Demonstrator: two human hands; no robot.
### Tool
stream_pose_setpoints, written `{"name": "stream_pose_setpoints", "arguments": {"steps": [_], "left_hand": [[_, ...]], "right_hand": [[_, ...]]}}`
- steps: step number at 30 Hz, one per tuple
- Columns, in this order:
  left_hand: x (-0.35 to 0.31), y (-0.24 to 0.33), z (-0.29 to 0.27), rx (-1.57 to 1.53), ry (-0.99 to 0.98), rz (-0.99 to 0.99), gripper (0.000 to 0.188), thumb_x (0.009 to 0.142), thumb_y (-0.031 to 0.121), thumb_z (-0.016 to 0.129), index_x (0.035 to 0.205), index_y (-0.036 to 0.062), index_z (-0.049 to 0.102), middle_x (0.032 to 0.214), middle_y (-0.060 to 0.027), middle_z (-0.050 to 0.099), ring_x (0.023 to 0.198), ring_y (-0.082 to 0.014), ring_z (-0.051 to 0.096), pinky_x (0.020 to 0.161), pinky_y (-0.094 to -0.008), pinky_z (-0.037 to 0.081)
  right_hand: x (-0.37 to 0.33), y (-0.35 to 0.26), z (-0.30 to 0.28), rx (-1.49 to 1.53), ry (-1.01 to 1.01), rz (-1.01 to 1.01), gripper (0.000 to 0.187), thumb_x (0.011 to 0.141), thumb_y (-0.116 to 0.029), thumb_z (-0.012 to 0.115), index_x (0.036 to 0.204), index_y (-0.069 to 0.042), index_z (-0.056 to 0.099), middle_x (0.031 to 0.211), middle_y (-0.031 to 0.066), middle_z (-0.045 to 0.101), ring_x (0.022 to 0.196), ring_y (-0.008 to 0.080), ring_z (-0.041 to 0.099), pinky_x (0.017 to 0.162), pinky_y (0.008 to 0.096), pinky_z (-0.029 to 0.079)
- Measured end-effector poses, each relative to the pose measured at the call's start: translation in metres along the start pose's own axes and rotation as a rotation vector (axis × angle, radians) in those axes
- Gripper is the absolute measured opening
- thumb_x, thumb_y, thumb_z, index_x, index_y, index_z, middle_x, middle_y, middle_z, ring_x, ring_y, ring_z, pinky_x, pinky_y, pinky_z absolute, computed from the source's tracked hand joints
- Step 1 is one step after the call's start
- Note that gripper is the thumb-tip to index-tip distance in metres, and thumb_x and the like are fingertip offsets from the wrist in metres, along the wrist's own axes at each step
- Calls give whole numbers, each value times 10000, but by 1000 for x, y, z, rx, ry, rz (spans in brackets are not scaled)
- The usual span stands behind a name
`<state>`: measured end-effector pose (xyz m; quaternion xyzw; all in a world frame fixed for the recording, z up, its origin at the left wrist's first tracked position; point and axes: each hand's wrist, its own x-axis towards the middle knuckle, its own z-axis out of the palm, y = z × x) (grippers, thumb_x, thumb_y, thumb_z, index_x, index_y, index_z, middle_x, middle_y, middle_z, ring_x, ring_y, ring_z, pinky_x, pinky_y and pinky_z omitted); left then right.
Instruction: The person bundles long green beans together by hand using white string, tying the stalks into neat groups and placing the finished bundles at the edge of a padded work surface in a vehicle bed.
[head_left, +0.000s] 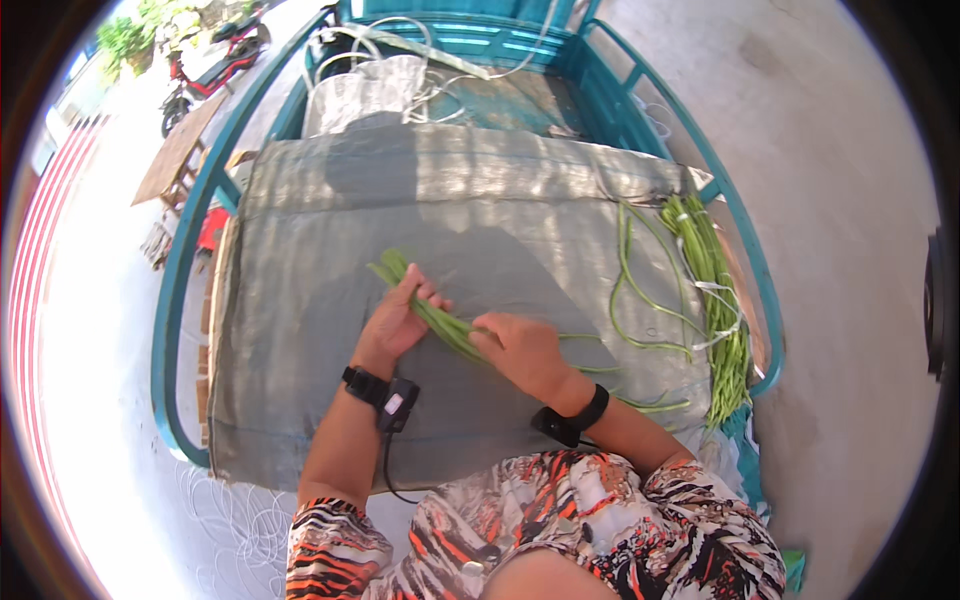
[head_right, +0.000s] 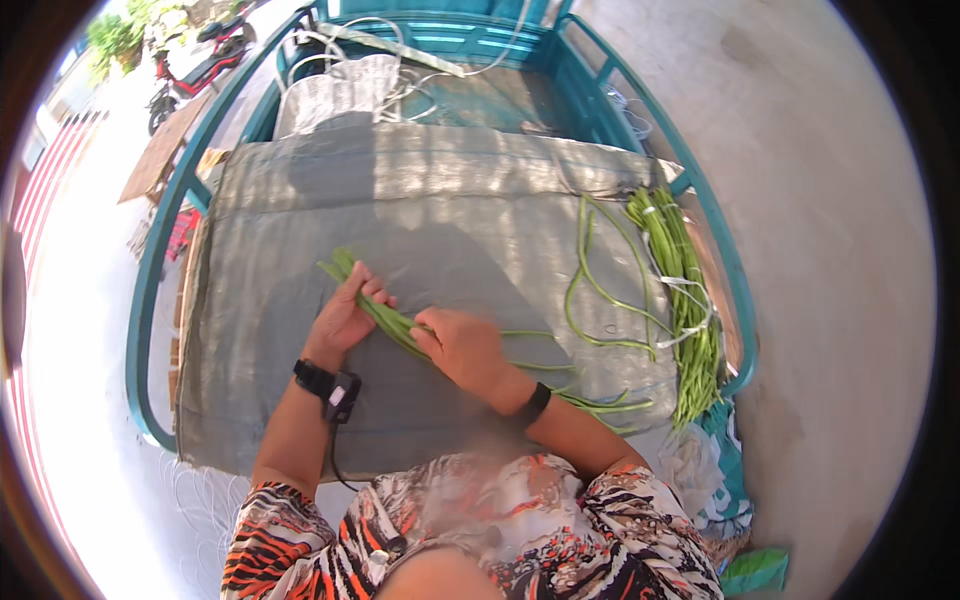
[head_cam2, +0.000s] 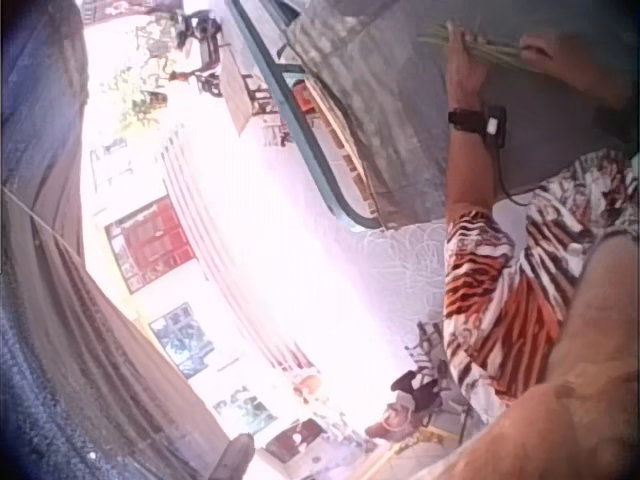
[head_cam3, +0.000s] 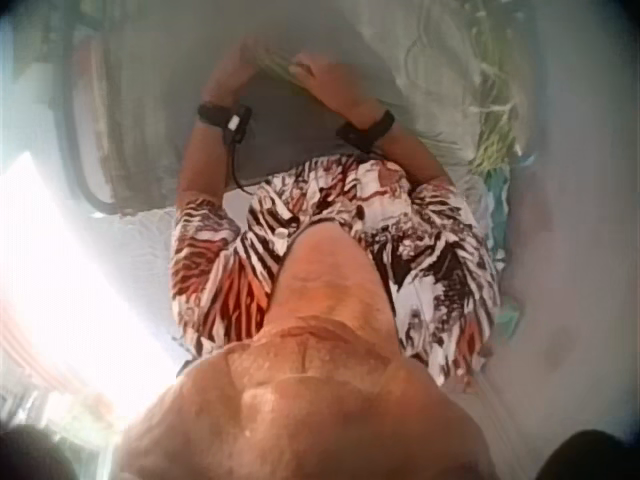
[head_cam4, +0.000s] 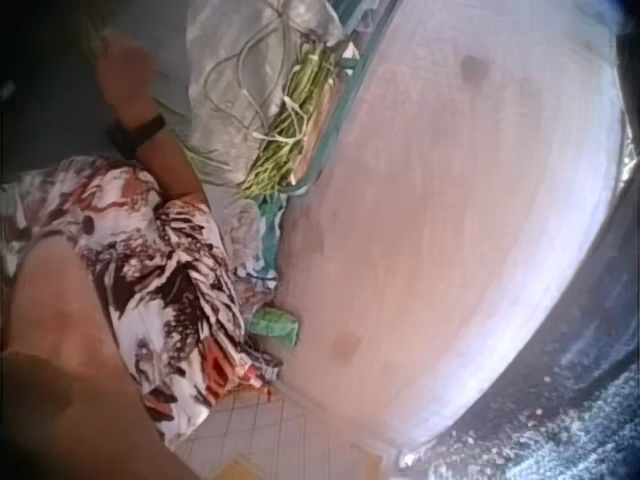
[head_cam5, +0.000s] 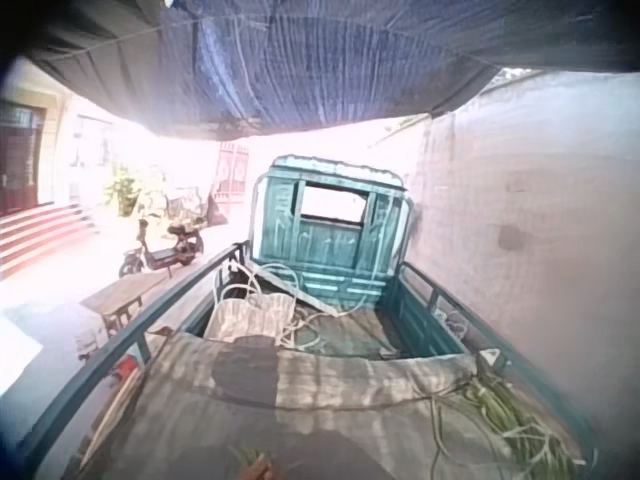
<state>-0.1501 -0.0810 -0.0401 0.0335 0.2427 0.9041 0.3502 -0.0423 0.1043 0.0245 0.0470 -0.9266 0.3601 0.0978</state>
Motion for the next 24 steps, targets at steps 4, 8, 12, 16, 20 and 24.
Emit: {"name": "stream_pose_setpoints", "arguments": {"steps": [4,8,12,16,20,24], "left_hand": [[2,2,-3,-40,31,-3,263,971,342,455,820,130,486,666,37,432,674,-132,493,810,-361,465],[2,4,9,-35,91,-4,268,973,343,448,827,122,486,651,27,430,664,-146,496,800,-371,477],[1,2,10,-23,82,-13,265,973,343,448,840,117,491,651,24,430,659,-148,493,798,-370,477],[-3,-1,4,-20,81,-17,247,974,335,451,866,118,499,649,29,427,653,-146,485,796,-370,474],[0,-4,6,0,154,-25,232,977,318,454,871,118,502,645,41,421,653,-144,479,812,-376,456],[2,-1,8,-47,96,-23,230,975,299,464,849,110,500,680,23,456,689,-158,504,827,-386,459]], "right_hand": [[-33,36,-44,-225,-110,130,144,840,-242,581,845,-110,636,727,112,611,708,316,604,635,405,472],[-62,78,-83,-334,40,194,139,840,-237,577,876,-116,636,780,94,613,726,311,600,646,397,482],[-48,108,-110,-469,225,311,201,831,-254,588,960,-104,619,936,107,614,880,305,587,711,424,476],[-16,143,-119,-535,318,392,265,834,-310,592,980,-89,605,983,140,610,991,321,558,796,454,449],[18,178,-121,-570,136,572,326,816,-370,602,952,-73,601,998,142,609,978,321,564,811,451,437],[32,190,-118,-384,123,728,364,773,-368,625,870,-21,570,903,146,627,786,280,613,711,417,463]]}}
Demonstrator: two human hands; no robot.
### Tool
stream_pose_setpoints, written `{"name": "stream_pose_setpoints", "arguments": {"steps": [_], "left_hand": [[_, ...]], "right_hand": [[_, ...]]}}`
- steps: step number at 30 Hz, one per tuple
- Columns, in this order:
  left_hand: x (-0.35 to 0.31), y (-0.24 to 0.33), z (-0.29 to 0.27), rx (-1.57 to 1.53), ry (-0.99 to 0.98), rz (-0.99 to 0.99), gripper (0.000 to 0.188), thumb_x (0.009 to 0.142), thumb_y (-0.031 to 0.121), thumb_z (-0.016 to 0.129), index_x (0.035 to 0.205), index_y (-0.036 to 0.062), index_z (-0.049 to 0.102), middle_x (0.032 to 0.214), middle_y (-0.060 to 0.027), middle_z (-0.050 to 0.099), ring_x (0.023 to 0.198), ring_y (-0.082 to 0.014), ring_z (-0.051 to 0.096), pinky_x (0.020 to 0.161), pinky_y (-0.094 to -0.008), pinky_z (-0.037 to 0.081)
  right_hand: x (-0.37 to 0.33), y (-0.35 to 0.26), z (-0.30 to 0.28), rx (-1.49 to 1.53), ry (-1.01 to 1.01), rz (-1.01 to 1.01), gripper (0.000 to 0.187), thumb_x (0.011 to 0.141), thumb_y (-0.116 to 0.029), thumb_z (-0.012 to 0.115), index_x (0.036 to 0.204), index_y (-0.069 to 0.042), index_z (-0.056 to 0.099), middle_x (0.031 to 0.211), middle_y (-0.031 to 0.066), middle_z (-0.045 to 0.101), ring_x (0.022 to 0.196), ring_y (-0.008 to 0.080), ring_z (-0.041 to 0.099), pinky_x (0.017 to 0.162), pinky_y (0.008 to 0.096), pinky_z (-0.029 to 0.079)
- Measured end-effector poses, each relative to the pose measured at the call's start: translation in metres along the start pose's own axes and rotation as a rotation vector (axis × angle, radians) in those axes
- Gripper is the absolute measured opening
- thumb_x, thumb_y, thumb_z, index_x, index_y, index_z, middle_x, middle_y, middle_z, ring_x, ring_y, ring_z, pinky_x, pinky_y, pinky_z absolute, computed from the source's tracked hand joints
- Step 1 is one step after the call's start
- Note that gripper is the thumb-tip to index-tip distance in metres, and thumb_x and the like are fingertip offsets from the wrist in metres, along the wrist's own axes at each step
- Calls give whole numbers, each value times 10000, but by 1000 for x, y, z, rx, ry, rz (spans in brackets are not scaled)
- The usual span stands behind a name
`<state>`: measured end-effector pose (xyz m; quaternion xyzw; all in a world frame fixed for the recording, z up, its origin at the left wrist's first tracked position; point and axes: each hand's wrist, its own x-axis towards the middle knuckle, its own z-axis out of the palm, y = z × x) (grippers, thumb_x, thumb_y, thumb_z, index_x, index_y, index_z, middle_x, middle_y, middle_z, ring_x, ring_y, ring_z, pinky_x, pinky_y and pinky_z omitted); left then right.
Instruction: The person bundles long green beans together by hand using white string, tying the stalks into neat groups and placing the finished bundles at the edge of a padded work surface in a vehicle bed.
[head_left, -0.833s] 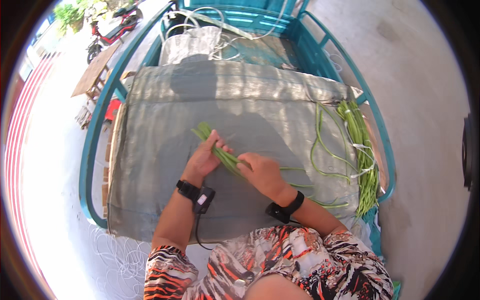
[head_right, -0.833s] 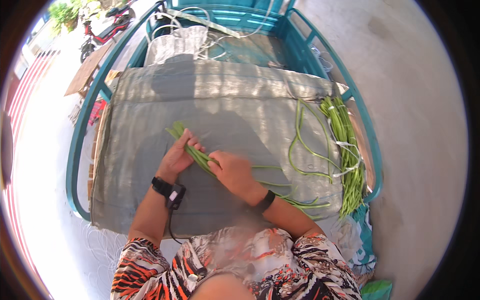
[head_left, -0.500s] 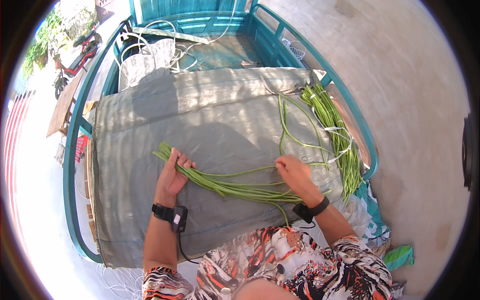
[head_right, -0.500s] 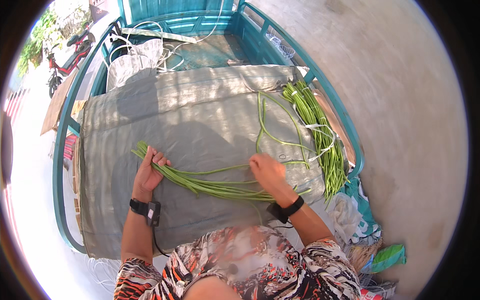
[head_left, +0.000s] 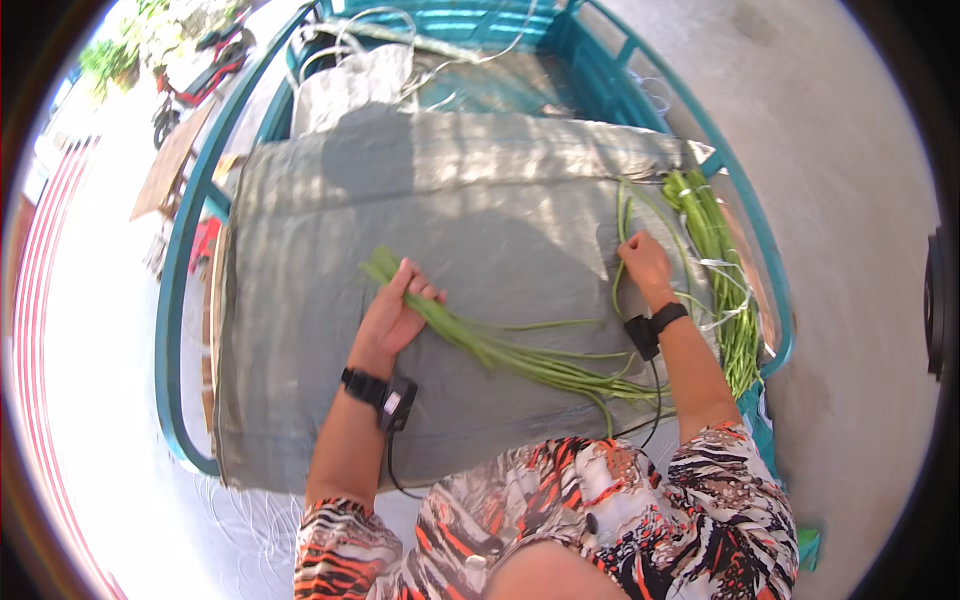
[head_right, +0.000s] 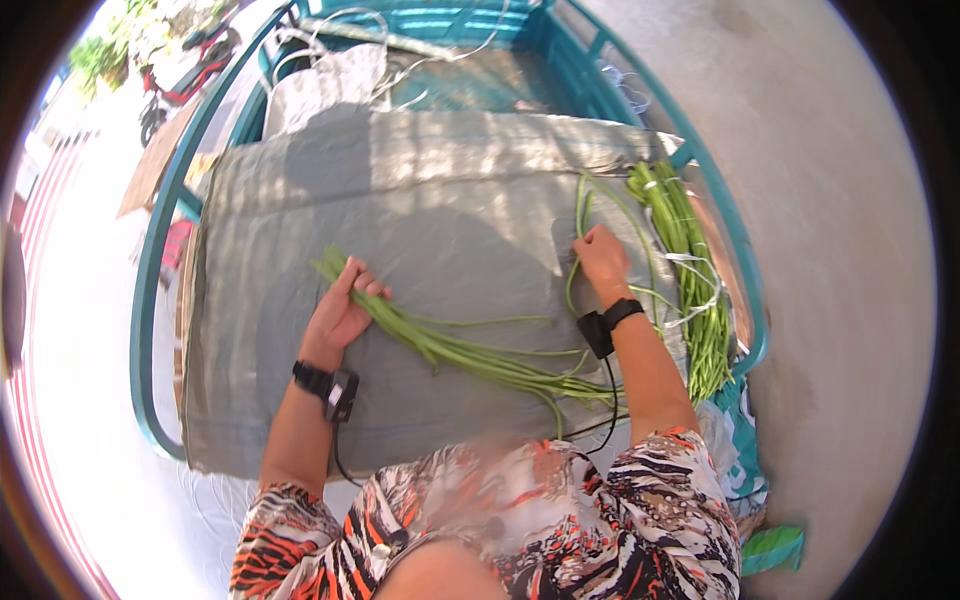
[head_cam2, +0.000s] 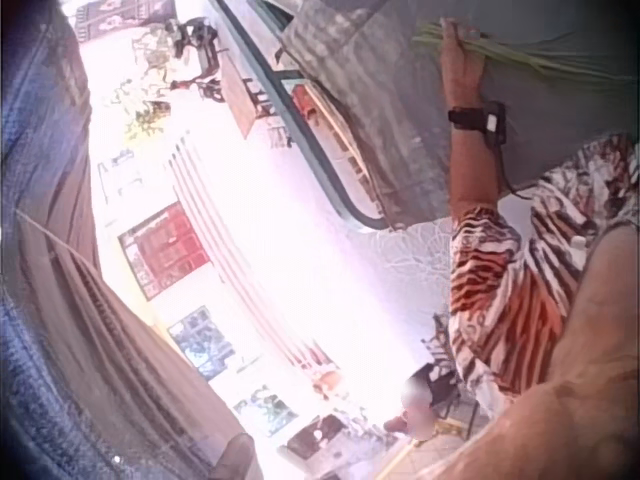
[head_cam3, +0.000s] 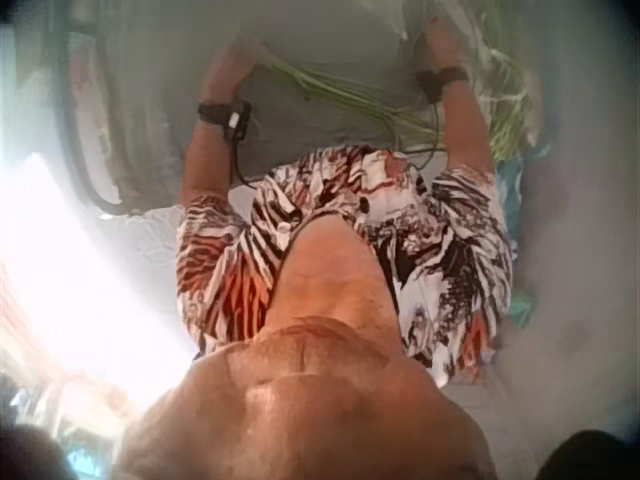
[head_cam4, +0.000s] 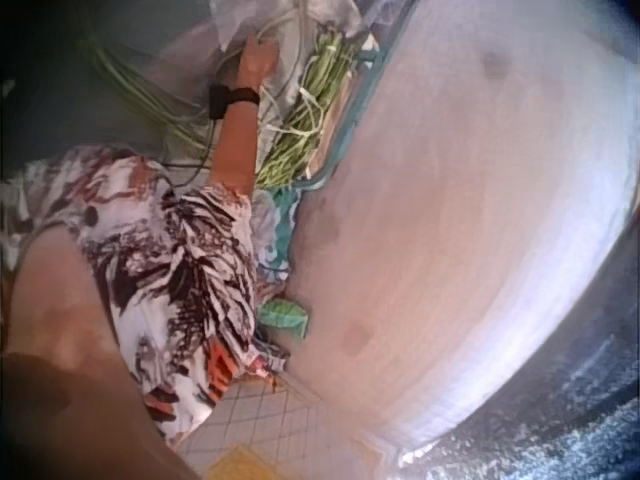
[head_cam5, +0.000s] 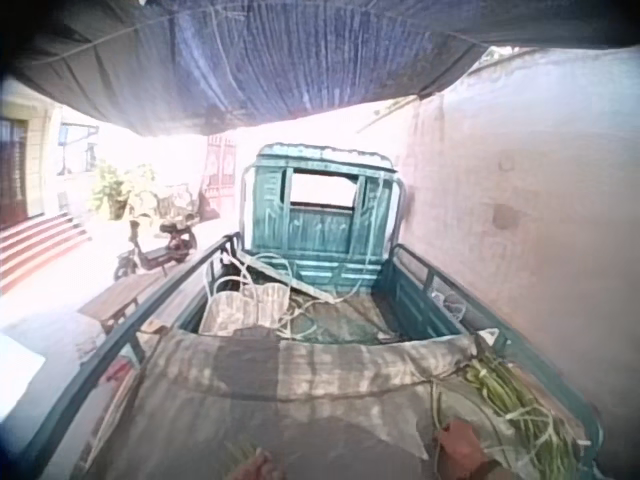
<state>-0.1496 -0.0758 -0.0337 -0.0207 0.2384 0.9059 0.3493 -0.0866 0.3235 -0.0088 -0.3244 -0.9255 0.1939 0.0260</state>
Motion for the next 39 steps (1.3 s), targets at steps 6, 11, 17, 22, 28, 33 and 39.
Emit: {"name": "stream_pose_setpoints", "arguments": {"steps": [6,11,17,22,28,33,39], "left_hand": [[0,8,-6,-32,72,2,230,960,283,495,873,76,548,848,-68,602,826,-221,591,872,-411,499],[-2,4,12,6,176,26,225,948,284,518,910,67,566,871,-71,614,838,-220,599,875,-412,499],[-1,2,-14,8,-8,9,193,947,267,527,889,83,540,722,-2,532,705,-163,547,817,-390,502],[2,-2,-7,1,1,21,185,945,250,534,843,98,510,677,18,475,653,-139,512,782,-374,501],[-3,2,-6,58,12,35,121,905,186,586,900,76,538,718,-12,534,694,-168,560,778,-364,504],[-9,8,3,39,-113,-13,171,839,110,572,983,19,564,778,-67,585,773,-180,586,762,-337,499],[-5,7,-8,3,-2,-27,175,895,220,564,979,67,562,801,-41,578,775,-181,589,765,-346,497]], "right_hand": [[-40,-56,7,930,-275,57,212,855,-173,604,991,-31,526,854,71,622,696,129,595,614,266,477],[-97,-104,14,1141,-416,-181,201,910,-111,550,1092,-44,497,897,70,629,700,124,600,615,241,478],[-146,-156,21,1218,-604,-332,203,924,-88,527,1116,-37,488,990,94,630,723,121,610,610,232,472],[-168,-173,30,1238,-615,-456,223,928,-86,518,1134,-24,462,1021,105,628,733,116,616,600,216,464],[-172,-185,32,1271,-555,-525,234,924,-89,520,1140,-23,457,1044,110,619,725,113,620,589,220,465],[-170,-177,43,1019,-627,-346,235,903,-96,534,1118,-18,478,1005,94,619,625,113,624,475,205,440],[-174,-179,45,916,-648,-336,225,911,-76,523,1128,-36,477,999,78,617,649,102,611,502,198,443]]}}
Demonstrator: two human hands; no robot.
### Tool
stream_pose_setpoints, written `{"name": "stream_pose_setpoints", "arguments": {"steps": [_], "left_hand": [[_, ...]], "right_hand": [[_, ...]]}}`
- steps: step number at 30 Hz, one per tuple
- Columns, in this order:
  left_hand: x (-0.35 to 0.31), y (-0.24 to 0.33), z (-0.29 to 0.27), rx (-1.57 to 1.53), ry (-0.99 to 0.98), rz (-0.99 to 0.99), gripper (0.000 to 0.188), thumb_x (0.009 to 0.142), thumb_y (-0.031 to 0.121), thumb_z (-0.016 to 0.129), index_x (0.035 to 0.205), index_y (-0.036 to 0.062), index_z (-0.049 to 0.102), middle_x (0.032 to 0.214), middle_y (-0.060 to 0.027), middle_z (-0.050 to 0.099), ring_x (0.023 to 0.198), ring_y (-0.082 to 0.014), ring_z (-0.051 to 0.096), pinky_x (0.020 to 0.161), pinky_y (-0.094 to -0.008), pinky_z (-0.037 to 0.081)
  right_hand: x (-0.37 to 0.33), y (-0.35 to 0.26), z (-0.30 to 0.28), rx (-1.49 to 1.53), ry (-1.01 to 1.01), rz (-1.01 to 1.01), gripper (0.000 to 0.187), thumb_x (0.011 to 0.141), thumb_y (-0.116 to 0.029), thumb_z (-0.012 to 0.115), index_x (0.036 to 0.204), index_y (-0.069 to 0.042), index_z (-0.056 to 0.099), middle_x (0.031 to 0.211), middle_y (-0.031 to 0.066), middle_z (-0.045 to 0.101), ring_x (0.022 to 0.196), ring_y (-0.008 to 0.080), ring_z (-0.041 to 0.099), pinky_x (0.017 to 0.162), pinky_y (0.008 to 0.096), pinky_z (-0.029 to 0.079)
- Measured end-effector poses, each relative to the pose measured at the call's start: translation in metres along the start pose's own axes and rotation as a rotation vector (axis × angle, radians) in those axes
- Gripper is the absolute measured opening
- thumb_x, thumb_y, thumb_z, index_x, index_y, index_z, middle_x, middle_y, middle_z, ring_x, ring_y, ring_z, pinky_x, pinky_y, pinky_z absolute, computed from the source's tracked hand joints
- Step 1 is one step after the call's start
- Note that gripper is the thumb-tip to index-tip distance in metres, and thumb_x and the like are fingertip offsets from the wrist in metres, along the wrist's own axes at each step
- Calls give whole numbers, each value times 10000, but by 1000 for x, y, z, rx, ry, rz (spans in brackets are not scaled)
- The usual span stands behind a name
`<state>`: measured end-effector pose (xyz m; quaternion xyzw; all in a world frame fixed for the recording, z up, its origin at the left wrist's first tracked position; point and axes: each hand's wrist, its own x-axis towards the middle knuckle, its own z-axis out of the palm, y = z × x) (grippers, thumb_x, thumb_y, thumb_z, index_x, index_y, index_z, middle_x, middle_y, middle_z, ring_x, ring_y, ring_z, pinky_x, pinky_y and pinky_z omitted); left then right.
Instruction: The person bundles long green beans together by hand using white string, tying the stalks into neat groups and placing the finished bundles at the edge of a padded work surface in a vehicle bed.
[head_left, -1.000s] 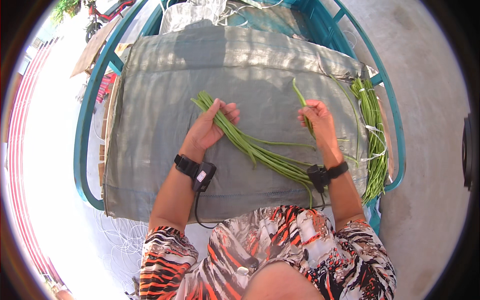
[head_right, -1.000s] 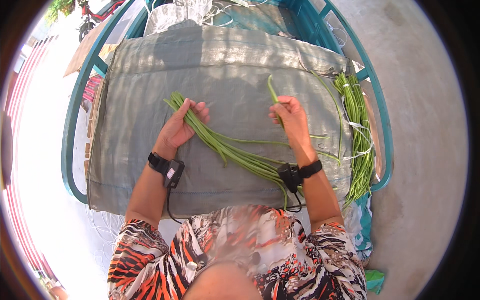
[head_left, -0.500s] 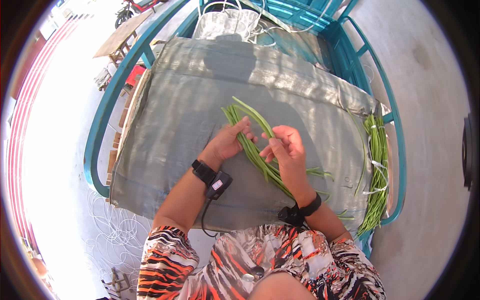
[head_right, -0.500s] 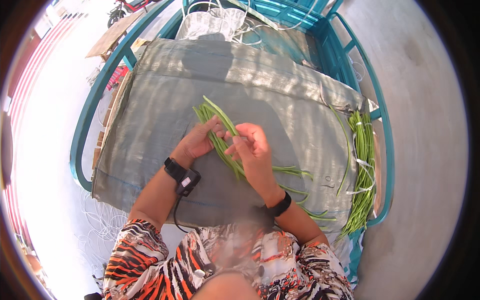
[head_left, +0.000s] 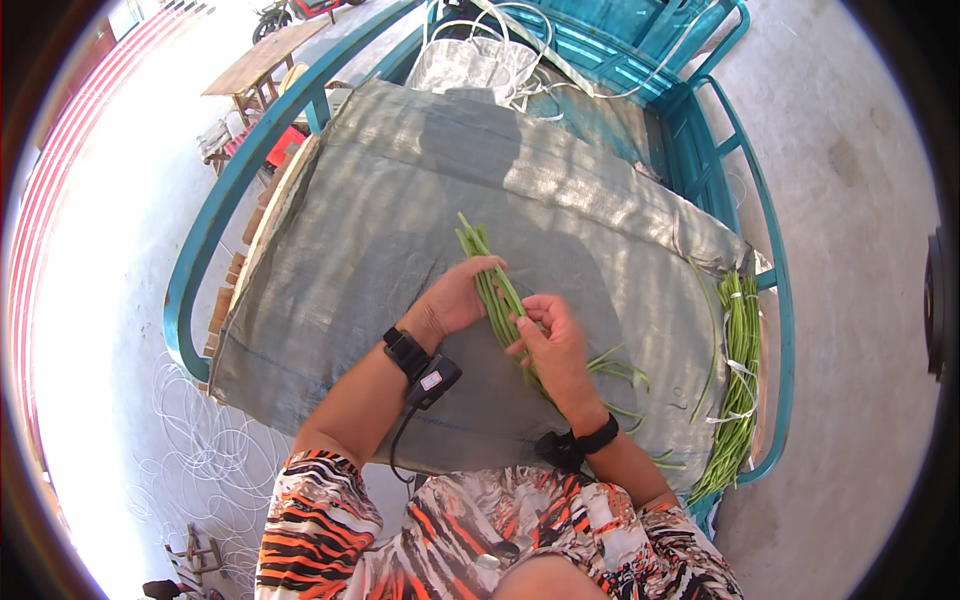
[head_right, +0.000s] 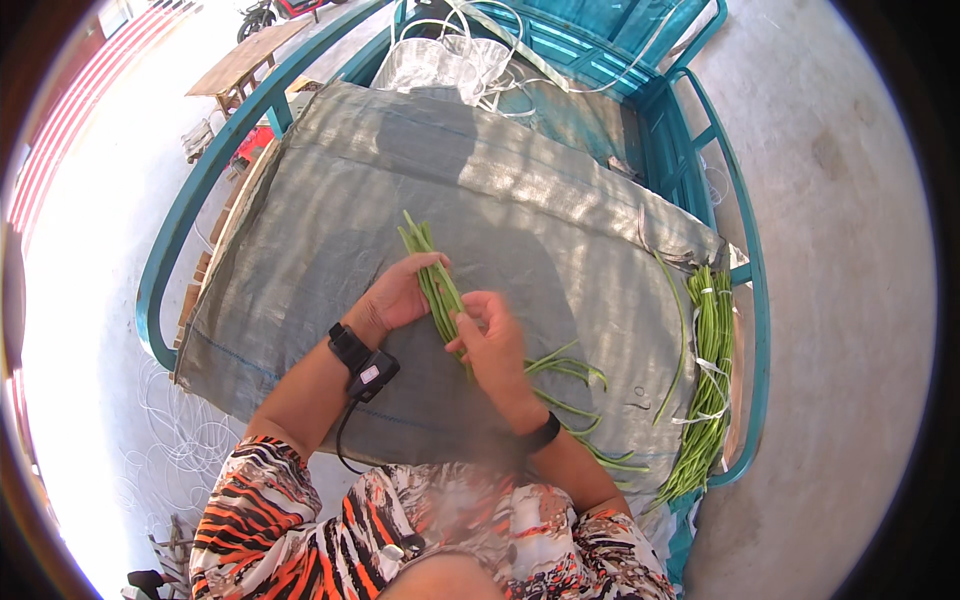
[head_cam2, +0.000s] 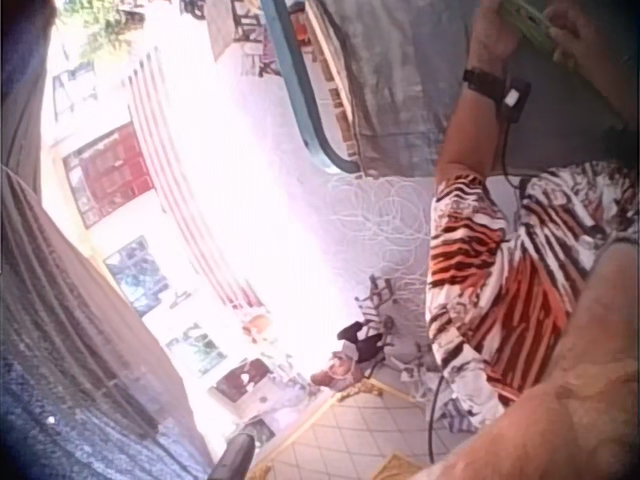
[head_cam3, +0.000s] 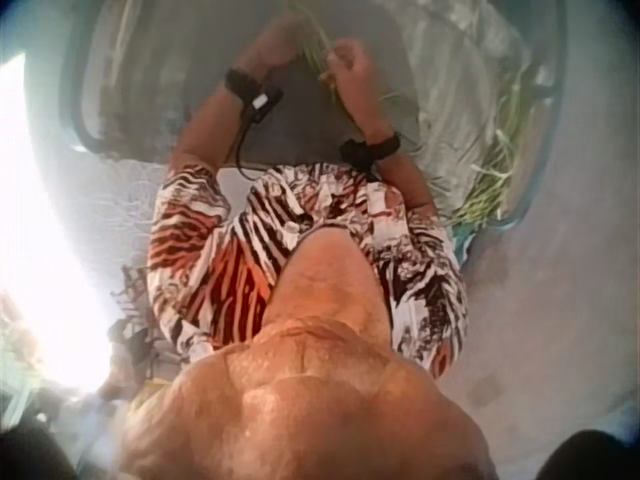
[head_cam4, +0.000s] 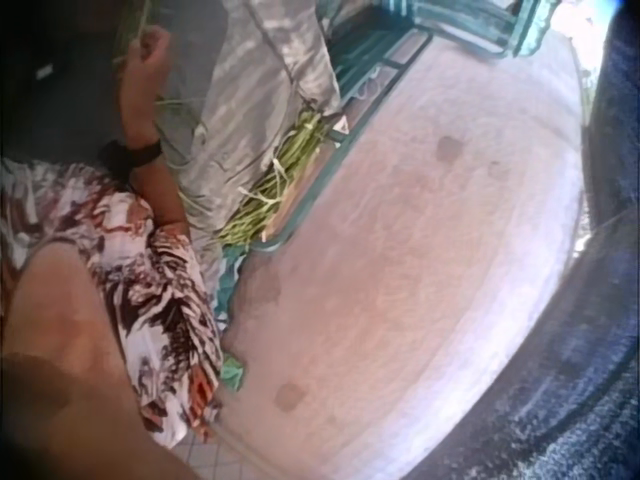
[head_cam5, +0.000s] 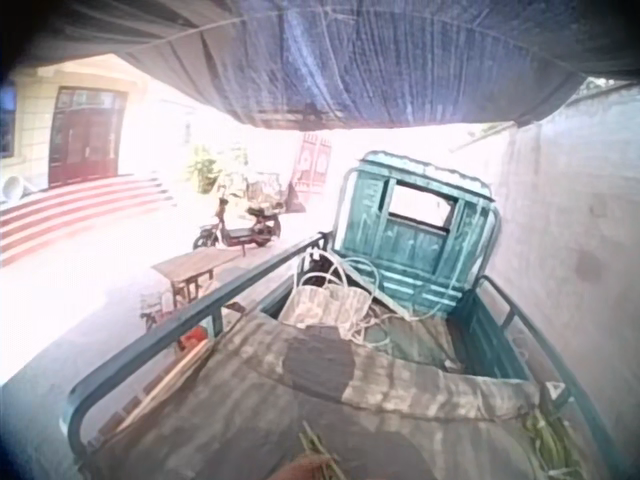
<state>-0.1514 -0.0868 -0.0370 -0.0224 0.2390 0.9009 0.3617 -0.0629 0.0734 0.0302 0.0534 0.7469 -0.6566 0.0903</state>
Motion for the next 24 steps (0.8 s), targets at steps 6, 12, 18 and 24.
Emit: {"name": "stream_pose_setpoints", "arguments": {"steps": [6,12,18,24], "left_hand": [[7,-8,-1,43,13,25,238,949,319,512,971,84,538,834,-35,586,773,-165,590,767,-356,501],[4,-7,1,26,29,55,216,944,292,529,952,79,561,840,-36,593,782,-171,596,763,-356,500],[2,-5,4,44,21,45,214,938,299,540,938,87,573,851,-21,598,788,-160,593,751,-344,498],[2,-5,-1,53,-4,54,205,939,306,537,950,103,563,869,-11,596,801,-153,593,760,-333,500]], "right_hand": [[-1,13,7,-128,40,-125,206,903,-79,532,1100,-22,510,927,59,642,675,87,598,558,227,455],[-12,6,4,-606,263,-314,184,881,-171,547,1052,-105,560,895,93,656,737,258,637,679,361,485],[-21,6,-7,-638,252,-322,174,857,-166,571,1024,-116,574,849,83,656,723,267,641,628,372,487],[-25,8,-6,-704,211,-303,197,829,-173,598,1020,-132,577,745,78,641,662,283,631,582,383,476]]}}
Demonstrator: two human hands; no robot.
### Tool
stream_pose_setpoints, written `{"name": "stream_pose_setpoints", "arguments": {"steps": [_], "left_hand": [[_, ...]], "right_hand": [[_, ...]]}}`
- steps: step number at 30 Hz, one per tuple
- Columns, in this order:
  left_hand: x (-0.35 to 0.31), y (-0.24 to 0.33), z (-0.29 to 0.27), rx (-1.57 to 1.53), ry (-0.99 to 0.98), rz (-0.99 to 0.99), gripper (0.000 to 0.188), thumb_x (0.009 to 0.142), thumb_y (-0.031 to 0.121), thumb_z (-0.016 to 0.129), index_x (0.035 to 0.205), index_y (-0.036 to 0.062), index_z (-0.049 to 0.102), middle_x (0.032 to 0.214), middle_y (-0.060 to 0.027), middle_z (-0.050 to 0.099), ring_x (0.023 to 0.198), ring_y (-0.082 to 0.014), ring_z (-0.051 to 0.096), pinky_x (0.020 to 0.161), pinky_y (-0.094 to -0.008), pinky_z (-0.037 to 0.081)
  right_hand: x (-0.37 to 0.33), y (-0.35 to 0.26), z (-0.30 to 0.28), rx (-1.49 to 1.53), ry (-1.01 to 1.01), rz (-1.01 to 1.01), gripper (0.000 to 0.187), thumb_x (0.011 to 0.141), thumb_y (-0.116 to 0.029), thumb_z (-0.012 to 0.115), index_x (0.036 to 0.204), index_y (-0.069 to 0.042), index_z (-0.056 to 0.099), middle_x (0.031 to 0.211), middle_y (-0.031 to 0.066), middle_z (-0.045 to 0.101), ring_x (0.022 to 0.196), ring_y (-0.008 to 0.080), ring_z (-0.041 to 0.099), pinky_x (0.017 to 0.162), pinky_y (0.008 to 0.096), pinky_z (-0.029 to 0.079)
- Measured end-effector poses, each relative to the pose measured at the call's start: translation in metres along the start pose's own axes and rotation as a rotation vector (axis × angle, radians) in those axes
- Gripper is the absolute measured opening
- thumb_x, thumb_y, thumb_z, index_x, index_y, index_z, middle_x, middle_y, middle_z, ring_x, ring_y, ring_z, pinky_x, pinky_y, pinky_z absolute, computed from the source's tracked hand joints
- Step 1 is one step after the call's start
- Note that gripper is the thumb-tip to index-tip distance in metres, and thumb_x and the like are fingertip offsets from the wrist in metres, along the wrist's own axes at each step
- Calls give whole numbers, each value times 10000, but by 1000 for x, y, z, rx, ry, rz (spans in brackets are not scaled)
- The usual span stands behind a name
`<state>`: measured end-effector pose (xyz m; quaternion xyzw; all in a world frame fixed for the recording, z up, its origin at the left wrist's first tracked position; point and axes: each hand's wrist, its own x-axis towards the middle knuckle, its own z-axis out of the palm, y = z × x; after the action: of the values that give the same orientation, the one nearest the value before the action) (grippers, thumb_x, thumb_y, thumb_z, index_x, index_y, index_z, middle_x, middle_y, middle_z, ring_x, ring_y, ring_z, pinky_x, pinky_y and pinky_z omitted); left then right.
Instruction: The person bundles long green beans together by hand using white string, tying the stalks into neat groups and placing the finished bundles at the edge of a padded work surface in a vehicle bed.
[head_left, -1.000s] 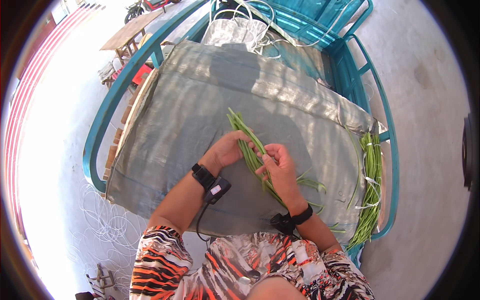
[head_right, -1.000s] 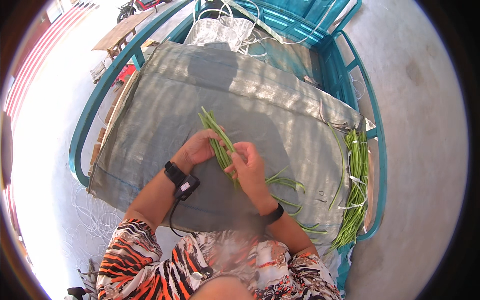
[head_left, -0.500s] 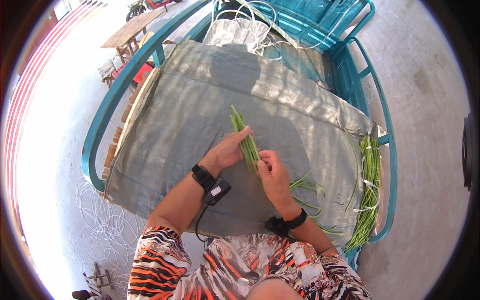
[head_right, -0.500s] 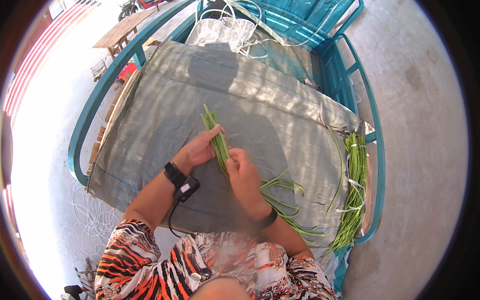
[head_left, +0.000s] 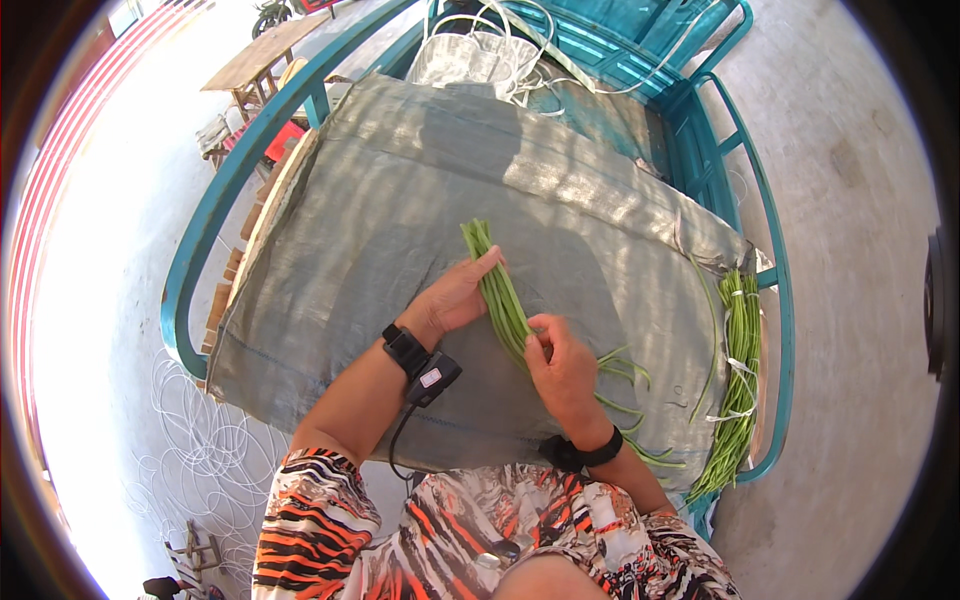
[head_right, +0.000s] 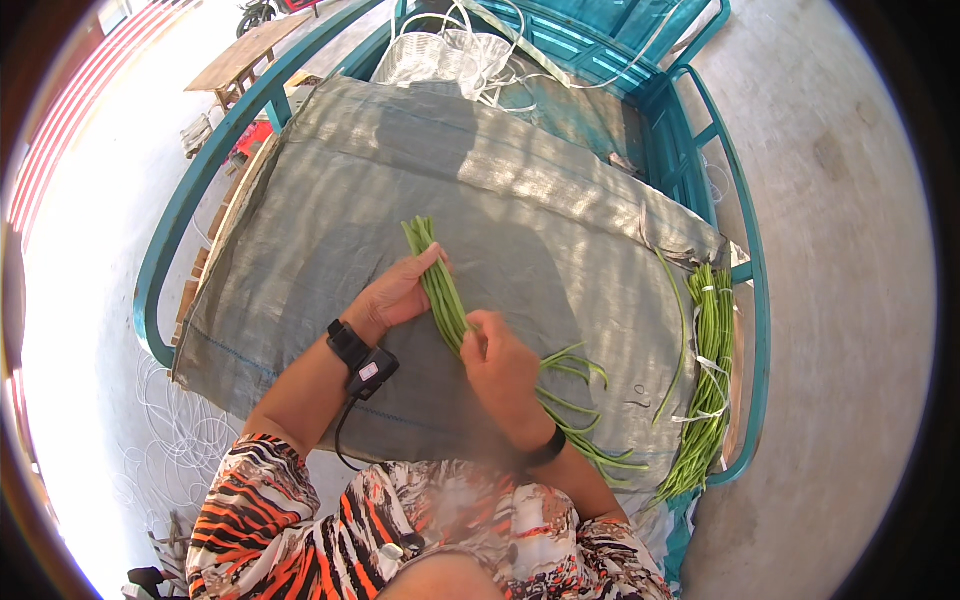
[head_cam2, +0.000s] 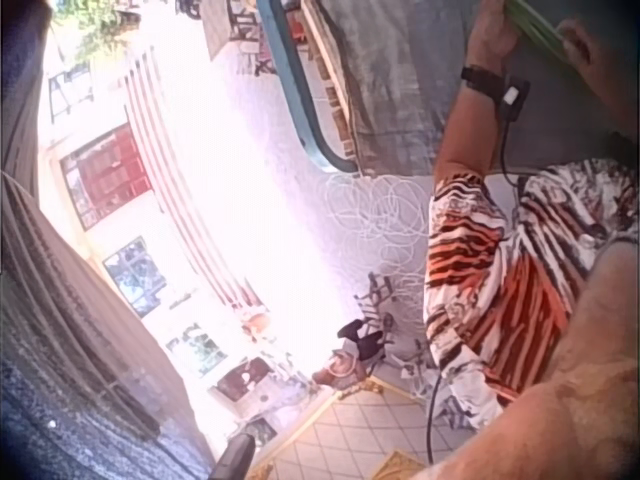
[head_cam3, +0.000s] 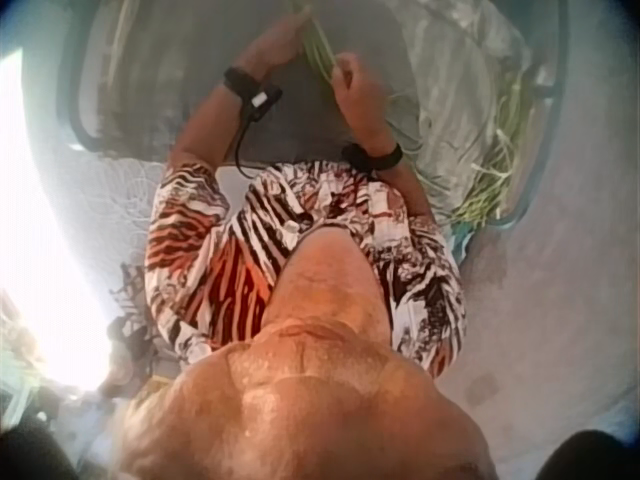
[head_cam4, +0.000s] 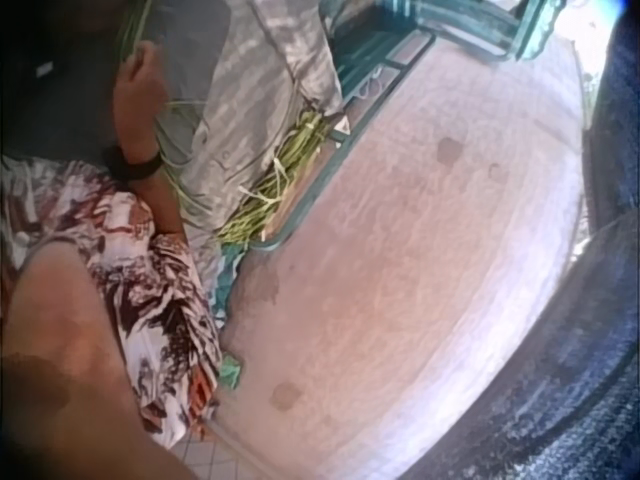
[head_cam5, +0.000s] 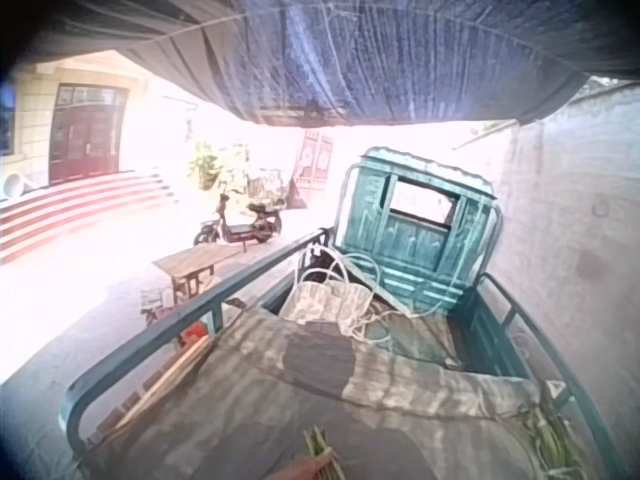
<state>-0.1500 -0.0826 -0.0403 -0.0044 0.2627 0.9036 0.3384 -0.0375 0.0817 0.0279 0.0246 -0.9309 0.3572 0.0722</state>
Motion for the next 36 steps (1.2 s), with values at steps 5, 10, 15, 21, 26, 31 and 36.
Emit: {"name": "stream_pose_setpoints", "arguments": {"steps": [5,10,15,21,26,31,36], "left_hand": [[-3,1,10,12,15,-17,196,945,302,526,929,107,542,846,-3,571,806,-154,580,777,-341,502],[2,-2,-1,-49,-70,6,188,944,283,533,873,109,524,803,3,547,797,-157,559,807,-350,501],[-5,5,25,-41,130,-31,225,928,266,566,770,123,495,702,25,486,716,-143,519,865,-365,484],[3,0,-4,-159,-109,-10,208,923,272,572,790,120,521,729,17,536,754,-156,556,875,-378,491],[-1,2,14,-91,73,-15,209,930,283,559,805,118,528,726,14,536,745,-157,563,863,-376,494],[0,1,5,-100,22,-14,216,934,293,550,810,119,520,720,15,530,730,-154,561,857,-375,496],[3,0,4,-98,-4,-14,228,933,297,552,797,122,499,711,14,518,727,-146,554,875,-387,484]], "right_hand": [[-2,6,6,-7,-50,17,203,821,-173,609,1018,-137,575,707,86,623,643,293,619,575,395,469],[-3,3,9,-16,-84,-3,208,817,-168,620,1017,-138,571,707,86,622,639,294,617,573,396,468],[-2,2,9,9,-81,-8,210,819,-172,623,1021,-150,568,706,85,621,637,299,615,565,394,464],[-1,3,7,45,-137,28,221,834,-183,602,1049,-149,561,711,96,621,653,308,615,590,405,465],[-2,14,9,153,-84,80,209,863,-174,555,1070,-147,559,728,112,624,658,314,612,602,411,460],[2,10,4,161,-120,112,185,865,-170,559,1047,-143,581,760,99,616,718,311,607,630,404,457],[21,-3,4,-126,67,-323,217,749,-163,684,950,-148,603,830,41,553,777,269,565,649,372,438]]}}
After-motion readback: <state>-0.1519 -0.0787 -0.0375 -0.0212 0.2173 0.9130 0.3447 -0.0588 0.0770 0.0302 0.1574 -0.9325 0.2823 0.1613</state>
